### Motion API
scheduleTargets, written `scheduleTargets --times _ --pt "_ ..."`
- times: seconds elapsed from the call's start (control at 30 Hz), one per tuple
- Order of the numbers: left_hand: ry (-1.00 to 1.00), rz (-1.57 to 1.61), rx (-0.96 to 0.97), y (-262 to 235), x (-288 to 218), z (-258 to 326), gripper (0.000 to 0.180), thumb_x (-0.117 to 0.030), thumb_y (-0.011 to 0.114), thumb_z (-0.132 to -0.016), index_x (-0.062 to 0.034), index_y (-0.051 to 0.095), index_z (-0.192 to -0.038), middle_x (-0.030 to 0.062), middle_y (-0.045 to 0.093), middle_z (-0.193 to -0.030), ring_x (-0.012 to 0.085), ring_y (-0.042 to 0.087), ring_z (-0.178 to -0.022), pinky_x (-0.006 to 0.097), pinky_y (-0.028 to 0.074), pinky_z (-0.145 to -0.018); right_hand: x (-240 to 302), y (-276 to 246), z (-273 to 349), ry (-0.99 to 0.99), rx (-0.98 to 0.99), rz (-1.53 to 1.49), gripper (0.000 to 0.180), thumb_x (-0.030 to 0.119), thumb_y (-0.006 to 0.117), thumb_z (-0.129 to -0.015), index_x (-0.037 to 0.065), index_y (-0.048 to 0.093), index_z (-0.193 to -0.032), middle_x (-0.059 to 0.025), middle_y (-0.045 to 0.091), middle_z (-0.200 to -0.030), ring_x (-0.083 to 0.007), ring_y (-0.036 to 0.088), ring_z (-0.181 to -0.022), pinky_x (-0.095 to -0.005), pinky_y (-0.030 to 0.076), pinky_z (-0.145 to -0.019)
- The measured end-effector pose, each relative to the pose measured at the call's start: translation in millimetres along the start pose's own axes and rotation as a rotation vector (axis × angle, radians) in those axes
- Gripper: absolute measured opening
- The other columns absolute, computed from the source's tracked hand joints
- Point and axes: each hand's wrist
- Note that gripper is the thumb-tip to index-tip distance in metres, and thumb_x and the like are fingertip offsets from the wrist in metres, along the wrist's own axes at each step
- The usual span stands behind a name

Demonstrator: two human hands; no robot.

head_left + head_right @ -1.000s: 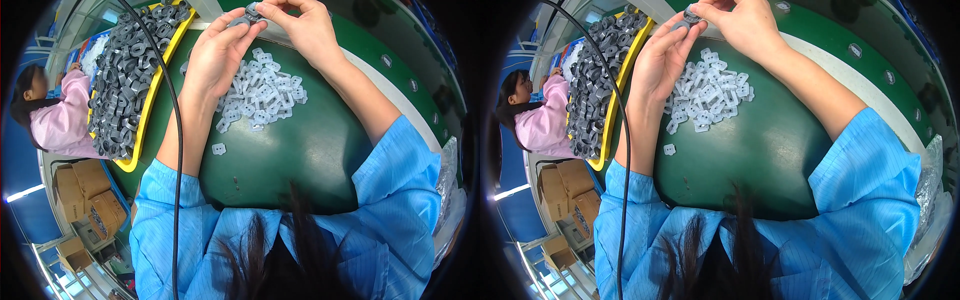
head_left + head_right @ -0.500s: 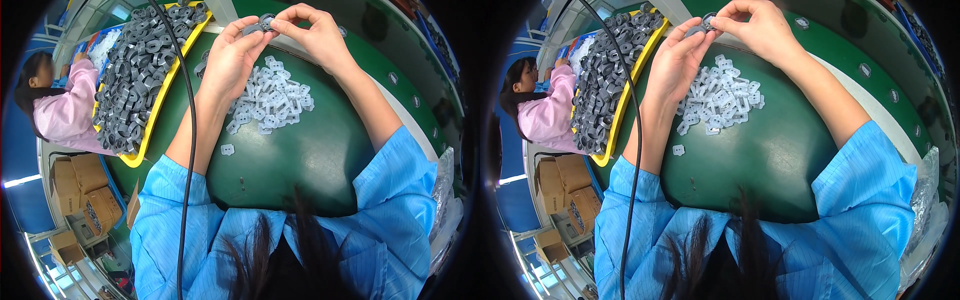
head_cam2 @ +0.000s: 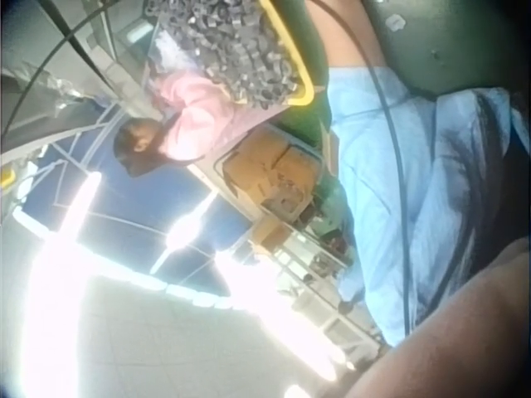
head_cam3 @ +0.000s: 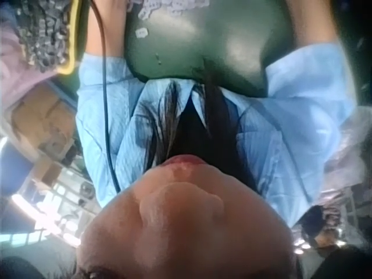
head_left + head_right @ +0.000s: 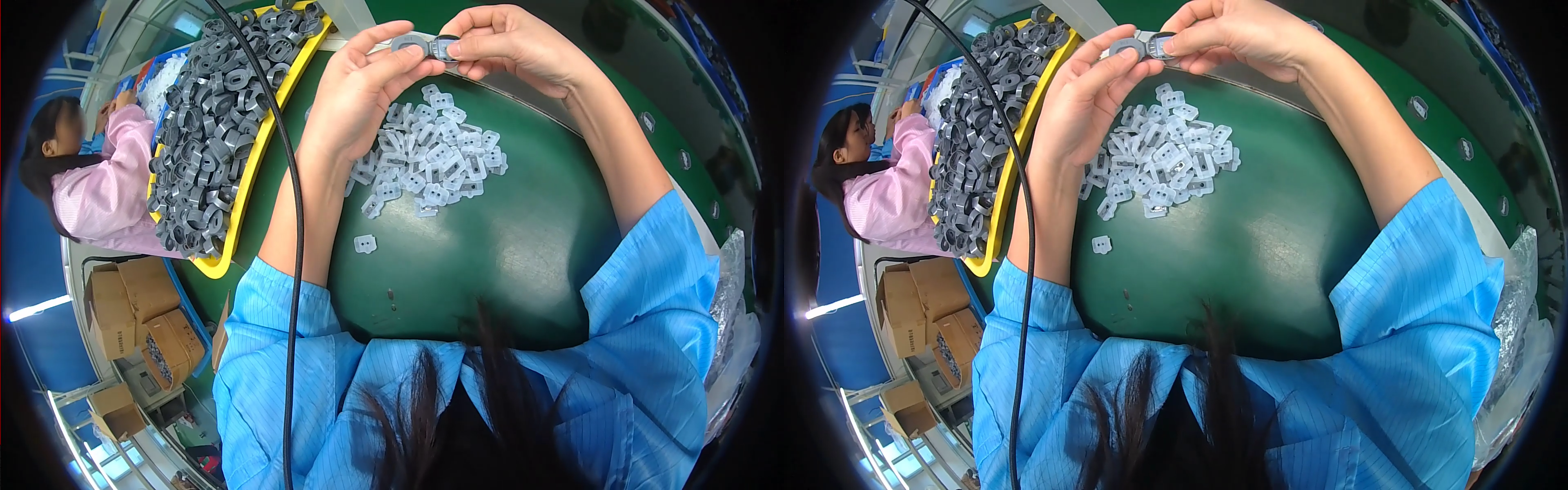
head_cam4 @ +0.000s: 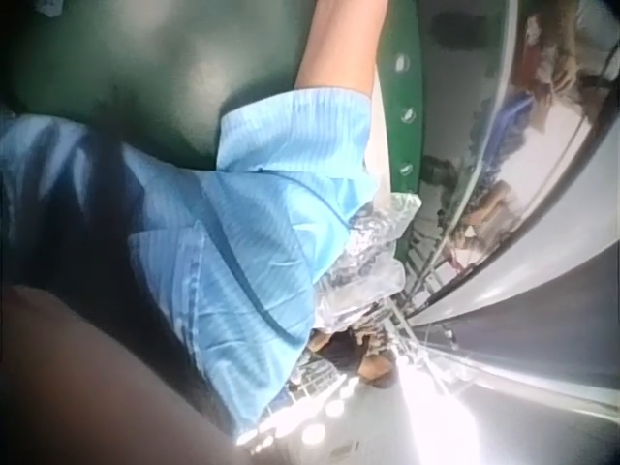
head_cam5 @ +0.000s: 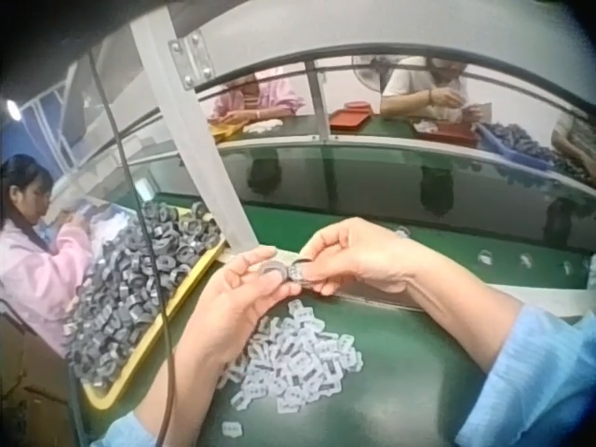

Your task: The person assembles small plastic components by hand, joining grey plastic housings and white plastic brackets on a production line workspace.

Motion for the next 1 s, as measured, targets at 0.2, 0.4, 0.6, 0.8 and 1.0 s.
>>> scheduleTargets --times 0.2,0.4,0.6,0.8,1.0 --pt "-0.019 0.282 -0.098 -11.8 7.7 -0.1 0.026 -0.012 0.058 -0.092 0.0052 0.052 -0.110 0.0131 0.063 -0.100 0.0191 0.062 -0.092 0.028 0.051 -0.086 8.8 46.1 12.6 -0.410 -0.279 0.539 0.014 0.006 0.067 -0.079 -0.004 0.061 -0.088 -0.0101 0.065 -0.069 -0.0137 0.061 -0.058 -0.0251 0.049 -0.056" --pt "-0.014 0.400 -0.089 5.4 14.5 -4.4 0.025 -0.020 0.054 -0.096 -0.0003 0.053 -0.111 0.0086 0.056 -0.101 0.0153 0.055 -0.093 0.030 0.048 -0.090 -18.8 29.8 -25.0 -1.619 -0.391 0.861 0.014 0.003 0.062 -0.074 -0.001 0.060 -0.087 -0.0148 0.060 -0.079 -0.0312 0.059 -0.072 -0.0359 0.049 -0.065" --pt "-0.011 0.361 -0.067 11.9 9.2 0.0 0.022 -0.019 0.055 -0.095 0.0010 0.056 -0.106 0.0092 0.059 -0.101 0.0163 0.057 -0.094 0.031 0.047 -0.092 -2.3 47.0 12.7 -1.121 -0.399 1.032 0.011 0.001 0.062 -0.075 -0.001 0.059 -0.086 -0.0116 0.060 -0.079 -0.0244 0.059 -0.072 -0.0311 0.048 -0.064" --pt "0.069 0.175 -0.147 -1.1 11.7 -3.6 0.033 -0.013 0.056 -0.094 0.0092 0.051 -0.118 0.0158 0.057 -0.109 0.0214 0.057 -0.103 0.028 0.047 -0.094 -12.7 -5.0 -20.0 -0.330 -0.488 0.029 0.013 0.006 0.063 -0.080 0.003 0.058 -0.092 -0.0036 0.061 -0.078 -0.0103 0.052 -0.067 -0.0225 0.041 -0.061" --pt "0.020 0.179 -0.118 -19.0 11.5 -7.9 0.045 -0.012 0.051 -0.096 0.0077 0.037 -0.134 0.0120 0.056 -0.102 0.0199 0.056 -0.095 0.027 0.048 -0.089 -28.6 -61.2 -21.4 -0.192 -0.620 0.551 0.017 0.008 0.062 -0.079 0.001 0.060 -0.095 -0.0051 0.062 -0.080 -0.0167 0.056 -0.072 -0.0283 0.046 -0.070"
Point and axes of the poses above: each hand's wrist, its own z-axis away from the middle knuckle, its own y-axis out of the palm, x = y × z
